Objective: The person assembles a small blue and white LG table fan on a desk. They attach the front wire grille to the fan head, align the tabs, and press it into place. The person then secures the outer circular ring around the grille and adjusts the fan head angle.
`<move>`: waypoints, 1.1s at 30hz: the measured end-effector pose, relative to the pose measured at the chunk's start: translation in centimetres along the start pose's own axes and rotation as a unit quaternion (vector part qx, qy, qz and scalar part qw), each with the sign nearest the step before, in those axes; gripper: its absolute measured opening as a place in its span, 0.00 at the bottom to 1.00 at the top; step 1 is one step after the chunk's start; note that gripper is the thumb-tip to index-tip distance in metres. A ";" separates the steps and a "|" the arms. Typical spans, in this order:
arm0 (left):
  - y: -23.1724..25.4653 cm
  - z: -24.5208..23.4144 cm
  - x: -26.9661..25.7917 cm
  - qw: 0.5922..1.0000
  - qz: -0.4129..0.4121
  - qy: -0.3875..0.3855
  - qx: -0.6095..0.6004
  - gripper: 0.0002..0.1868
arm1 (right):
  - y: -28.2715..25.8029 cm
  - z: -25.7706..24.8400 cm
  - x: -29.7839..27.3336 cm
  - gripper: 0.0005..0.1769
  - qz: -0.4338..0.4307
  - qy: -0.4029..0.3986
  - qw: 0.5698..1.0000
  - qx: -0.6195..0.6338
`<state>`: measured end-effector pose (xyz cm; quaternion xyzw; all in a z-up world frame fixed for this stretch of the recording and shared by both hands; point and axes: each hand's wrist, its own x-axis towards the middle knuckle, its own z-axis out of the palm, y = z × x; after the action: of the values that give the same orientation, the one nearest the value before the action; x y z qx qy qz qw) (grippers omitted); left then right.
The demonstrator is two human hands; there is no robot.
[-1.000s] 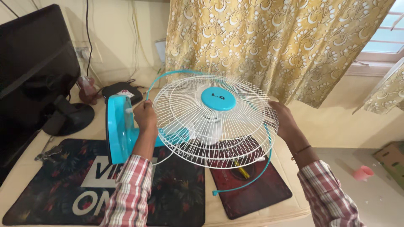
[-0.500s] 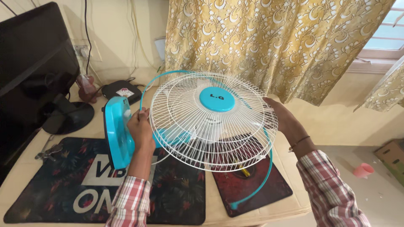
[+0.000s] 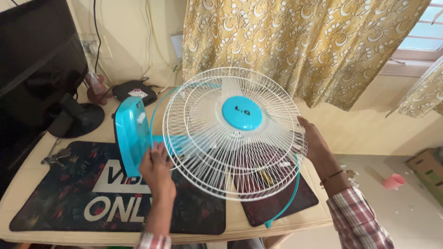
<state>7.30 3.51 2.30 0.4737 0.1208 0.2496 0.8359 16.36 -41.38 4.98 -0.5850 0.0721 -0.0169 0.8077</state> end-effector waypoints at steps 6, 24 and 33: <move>-0.3 0.8 -7.2 0.996 -0.033 0.086 -0.002 0.23 | 1.5 0.0 -1.5 0.28 -0.014 0.116 0.991 -0.064; -1.1 -0.5 -1.4 0.994 0.111 0.006 0.004 0.20 | 5.1 5.2 -12.5 0.31 -0.053 0.084 0.993 0.069; -1.3 -1.5 2.3 0.988 0.129 -0.083 -0.020 0.20 | 6.2 5.7 -13.3 0.39 -0.100 0.150 0.983 0.026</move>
<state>8.98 5.24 0.51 0.4877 -0.0165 0.3176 0.8130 3.63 -32.58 2.07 -0.5592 0.1330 -0.1866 0.7967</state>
